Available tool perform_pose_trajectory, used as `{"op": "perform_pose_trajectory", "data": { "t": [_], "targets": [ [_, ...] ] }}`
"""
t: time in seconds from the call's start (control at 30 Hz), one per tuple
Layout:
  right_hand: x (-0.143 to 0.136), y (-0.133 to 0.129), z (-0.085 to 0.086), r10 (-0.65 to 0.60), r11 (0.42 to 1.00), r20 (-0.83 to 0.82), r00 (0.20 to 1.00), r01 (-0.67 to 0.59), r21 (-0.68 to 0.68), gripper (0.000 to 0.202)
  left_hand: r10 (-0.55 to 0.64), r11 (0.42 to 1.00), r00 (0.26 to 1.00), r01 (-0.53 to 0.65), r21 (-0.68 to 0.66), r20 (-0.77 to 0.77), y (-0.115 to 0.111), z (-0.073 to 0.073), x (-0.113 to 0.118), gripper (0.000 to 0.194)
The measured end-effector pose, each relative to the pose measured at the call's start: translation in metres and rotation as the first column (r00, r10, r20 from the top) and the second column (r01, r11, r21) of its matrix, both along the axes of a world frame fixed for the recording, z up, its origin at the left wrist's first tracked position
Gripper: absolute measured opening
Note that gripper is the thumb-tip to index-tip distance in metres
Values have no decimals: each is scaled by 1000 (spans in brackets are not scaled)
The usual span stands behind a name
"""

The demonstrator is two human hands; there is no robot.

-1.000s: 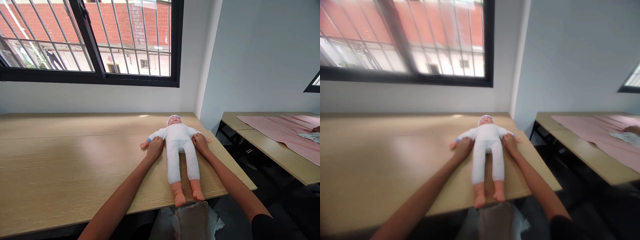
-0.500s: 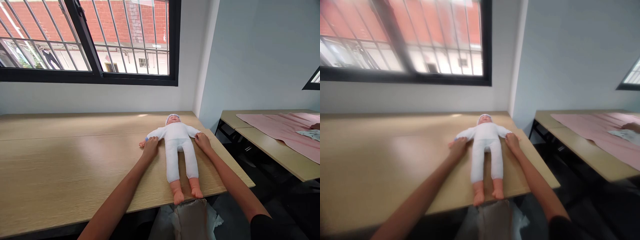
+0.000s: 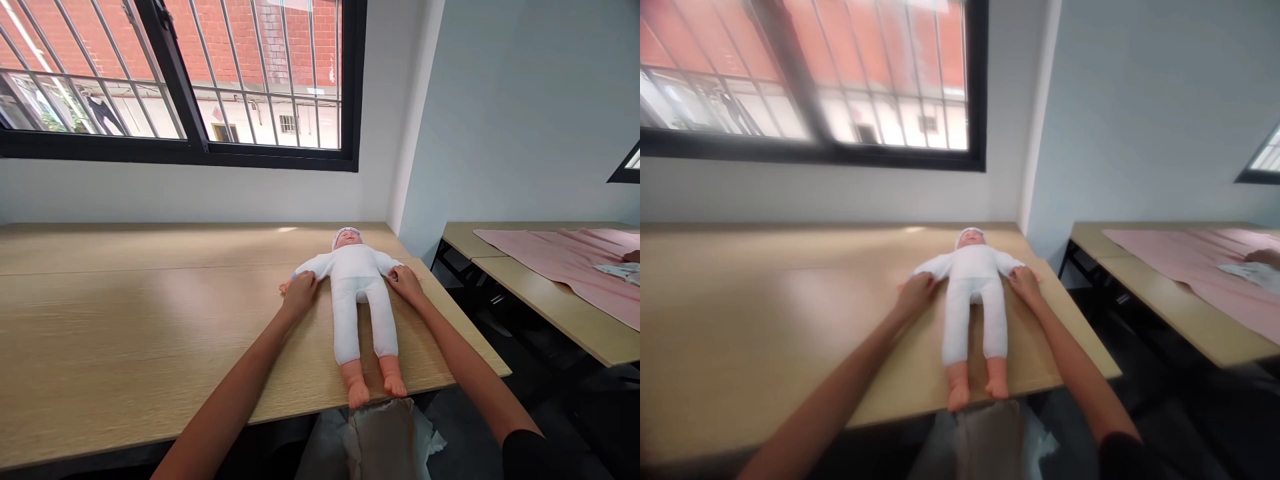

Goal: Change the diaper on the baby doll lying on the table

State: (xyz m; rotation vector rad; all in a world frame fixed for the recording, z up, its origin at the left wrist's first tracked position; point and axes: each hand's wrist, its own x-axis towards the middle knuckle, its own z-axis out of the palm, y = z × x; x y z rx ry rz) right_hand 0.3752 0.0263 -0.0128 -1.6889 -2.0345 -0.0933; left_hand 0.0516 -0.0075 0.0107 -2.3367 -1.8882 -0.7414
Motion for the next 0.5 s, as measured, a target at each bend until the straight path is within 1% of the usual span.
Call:
{"op": "perform_pose_trajectory", "data": {
  "t": [0.07, 0.13, 0.2, 0.27, 0.33, 0.4, 0.5],
  "targets": [
    [3, 2, 0, 10, 996, -80, 997, -3, 89, 16, 7, 997, 999, -11, 77, 49, 3, 4, -4, 29],
    [6, 3, 1, -1, 982, -160, 987, 31, 187, 21, 9, 987, 996, -22, 156, 84, 7, 7, -10, 28],
    [9, 3, 3, -12, 971, -193, 981, 58, 234, 25, -8, 982, 996, -9, 188, 91, 11, 8, -18, 29],
    [10, 2, 3, -11, 975, -178, 984, 50, 214, 31, -39, 990, 996, 26, 142, 85, 14, 6, -25, 33],
    [10, 1, 2, 1, 989, -142, 990, 20, 149, 37, -63, 997, 994, 58, 50, 94, 16, 2, -30, 36],
    [9, 2, -1, 11, 996, -106, 994, -1, 86, 42, -61, 997, 991, 65, -30, 119, 16, -1, -33, 40],
    [9, 4, -6, 0, 999, -70, 998, 3, 44, 44, -54, 994, 989, 66, -87, 135, 15, -3, -34, 47]
  ]
}}
